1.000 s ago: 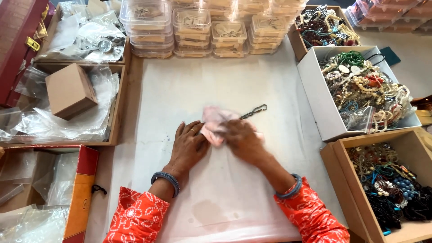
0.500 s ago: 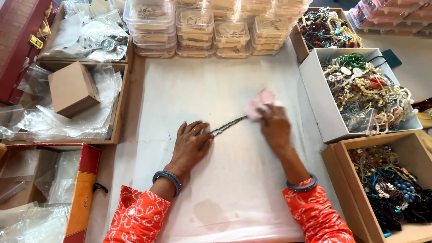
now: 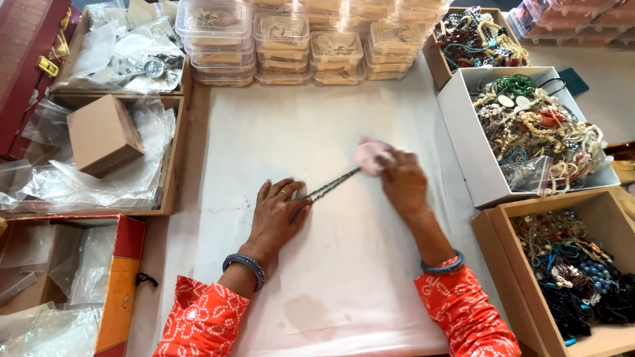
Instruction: Cleaning and inspecting pieces of jewelry like necklaces and rings before placing them into small bags for fulfillment.
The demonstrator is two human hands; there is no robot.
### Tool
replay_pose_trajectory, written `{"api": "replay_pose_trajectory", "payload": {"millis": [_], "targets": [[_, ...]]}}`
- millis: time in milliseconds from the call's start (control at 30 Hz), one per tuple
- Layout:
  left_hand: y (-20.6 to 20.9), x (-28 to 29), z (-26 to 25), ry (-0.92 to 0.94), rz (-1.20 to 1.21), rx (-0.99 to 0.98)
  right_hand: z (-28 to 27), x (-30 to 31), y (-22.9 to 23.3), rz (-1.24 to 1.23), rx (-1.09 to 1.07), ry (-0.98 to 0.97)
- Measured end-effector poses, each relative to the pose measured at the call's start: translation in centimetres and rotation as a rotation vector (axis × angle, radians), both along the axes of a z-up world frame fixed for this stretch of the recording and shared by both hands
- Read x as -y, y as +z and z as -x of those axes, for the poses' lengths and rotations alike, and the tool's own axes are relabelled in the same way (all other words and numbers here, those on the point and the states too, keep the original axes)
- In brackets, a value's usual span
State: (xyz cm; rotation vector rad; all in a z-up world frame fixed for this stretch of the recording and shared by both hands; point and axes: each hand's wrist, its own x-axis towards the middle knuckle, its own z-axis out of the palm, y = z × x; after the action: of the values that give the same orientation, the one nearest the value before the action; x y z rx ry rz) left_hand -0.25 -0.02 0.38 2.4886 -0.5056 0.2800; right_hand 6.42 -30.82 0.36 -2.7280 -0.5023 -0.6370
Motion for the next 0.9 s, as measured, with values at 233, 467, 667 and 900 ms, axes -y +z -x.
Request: {"api": "replay_pose_trajectory", "payload": {"millis": [233,467,667,900], "targets": [[-0.1,0.0,0.0,-0.006,0.008,-0.005,1.5,-1.8,0.7,-0.015,0.045,-0.157],[-0.3,-0.1,-0.2,-0.002,-0.093,-0.019,4.7,-8.5,2.4,0.092,-0.089,0.453],[-0.4,-0.4,-0.1,-0.023,0.017,0.028,0.1,-1.2,-0.4,0.055,0.027,0.0],[2.0,-2.5,-0.6,0.075,-0.027,-0.001,-2.1,4.6,-2.3,-0.192,-0.064,-0.336]]}}
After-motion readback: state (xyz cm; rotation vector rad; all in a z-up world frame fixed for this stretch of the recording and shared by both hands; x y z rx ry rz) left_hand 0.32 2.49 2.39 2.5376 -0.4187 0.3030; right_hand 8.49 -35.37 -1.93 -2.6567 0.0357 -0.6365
